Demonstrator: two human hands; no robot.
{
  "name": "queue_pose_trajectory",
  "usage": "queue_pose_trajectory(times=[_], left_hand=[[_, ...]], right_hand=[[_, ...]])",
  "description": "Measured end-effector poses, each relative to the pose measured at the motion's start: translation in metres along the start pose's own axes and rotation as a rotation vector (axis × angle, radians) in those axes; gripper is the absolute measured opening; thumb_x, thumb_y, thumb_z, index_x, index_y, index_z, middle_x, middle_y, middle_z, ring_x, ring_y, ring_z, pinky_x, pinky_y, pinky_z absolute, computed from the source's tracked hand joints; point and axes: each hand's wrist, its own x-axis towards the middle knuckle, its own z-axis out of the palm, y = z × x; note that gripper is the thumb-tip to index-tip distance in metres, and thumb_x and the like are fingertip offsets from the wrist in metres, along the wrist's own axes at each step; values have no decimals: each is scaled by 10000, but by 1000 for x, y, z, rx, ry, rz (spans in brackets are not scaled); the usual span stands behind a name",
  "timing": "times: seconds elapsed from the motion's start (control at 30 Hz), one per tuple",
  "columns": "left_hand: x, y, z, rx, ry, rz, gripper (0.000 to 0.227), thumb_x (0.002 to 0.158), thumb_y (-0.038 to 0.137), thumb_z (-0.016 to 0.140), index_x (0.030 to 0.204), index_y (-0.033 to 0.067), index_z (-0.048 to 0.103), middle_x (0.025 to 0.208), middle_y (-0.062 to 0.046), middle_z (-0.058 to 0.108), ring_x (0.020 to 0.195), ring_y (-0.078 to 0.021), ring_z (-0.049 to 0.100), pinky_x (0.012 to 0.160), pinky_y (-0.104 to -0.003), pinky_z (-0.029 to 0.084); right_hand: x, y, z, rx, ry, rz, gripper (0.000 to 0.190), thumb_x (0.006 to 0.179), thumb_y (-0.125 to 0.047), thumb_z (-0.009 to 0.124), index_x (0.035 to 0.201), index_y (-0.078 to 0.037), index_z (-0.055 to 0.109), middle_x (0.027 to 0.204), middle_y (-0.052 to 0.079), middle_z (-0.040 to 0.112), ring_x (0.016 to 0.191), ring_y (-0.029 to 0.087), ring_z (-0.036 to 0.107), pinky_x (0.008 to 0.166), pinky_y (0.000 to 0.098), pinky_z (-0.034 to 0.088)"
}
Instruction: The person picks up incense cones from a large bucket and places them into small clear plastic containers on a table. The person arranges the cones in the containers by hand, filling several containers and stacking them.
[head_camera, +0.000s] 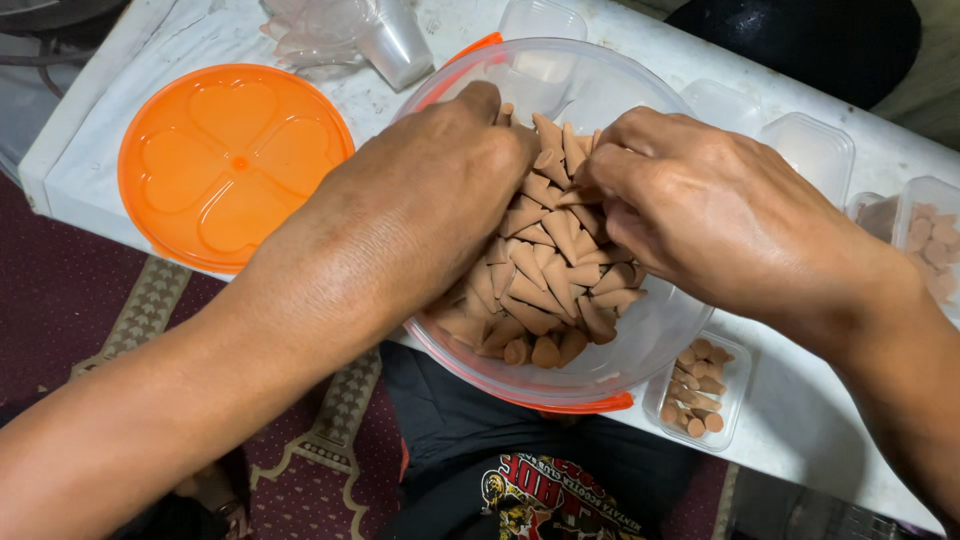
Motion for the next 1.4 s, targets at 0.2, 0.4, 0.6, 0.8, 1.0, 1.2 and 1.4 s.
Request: queue_pose_trajectory(times=[0.2,0.4,0.6,0.8,1.0,1.2,1.4], left_hand=[[3,-3,-12,-69,-4,11,56,928,37,593,898,81,611,877,-156,612,711,-416,660,606,-540,499],[-4,-3,-32,-89,3,15,153,916,-51,520,934,84,591,896,-152,633,733,-399,669,602,-523,503],[-14,0,-55,-180,20,20,154,925,3,512,955,120,606,964,-130,646,819,-387,665,637,-510,471],[-11,-5,-47,-195,32,35,194,913,-30,493,976,95,627,983,-143,650,865,-376,665,671,-489,480],[-11,-1,-36,-208,-17,-14,145,968,29,479,937,109,596,936,-124,652,825,-357,654,615,-504,468],[-14,20,-33,-304,22,65,267,1056,286,548,965,45,617,933,-187,682,847,-436,632,653,-545,461],[-6,79,-35,-387,-86,163,203,1026,210,635,912,65,550,934,-116,566,832,-399,635,519,-576,438]], right_hand=[[7,-8,8,-45,-58,-121,138,978,-263,541,952,-204,663,928,15,568,940,283,523,672,502,506],[20,-15,21,-13,-27,-173,247,1007,-349,531,935,-152,661,935,64,598,939,329,563,751,519,509],[20,-17,8,-1,-39,-185,175,938,-267,507,940,-132,618,1024,92,639,901,380,599,763,532,494],[26,-32,8,-70,-185,-72,409,1001,-464,511,802,-147,676,928,42,645,949,325,621,952,515,459],[33,-30,17,-14,-136,-99,343,1003,-379,537,770,-156,656,935,20,696,911,313,660,779,513,510],[-28,-13,-2,190,219,-208,171,1004,-317,622,966,-189,729,871,-16,676,816,218,652,730,363,476],[-99,-10,1,291,549,-53,109,921,-92,765,940,15,761,797,103,703,627,173,599,591,279,444]])
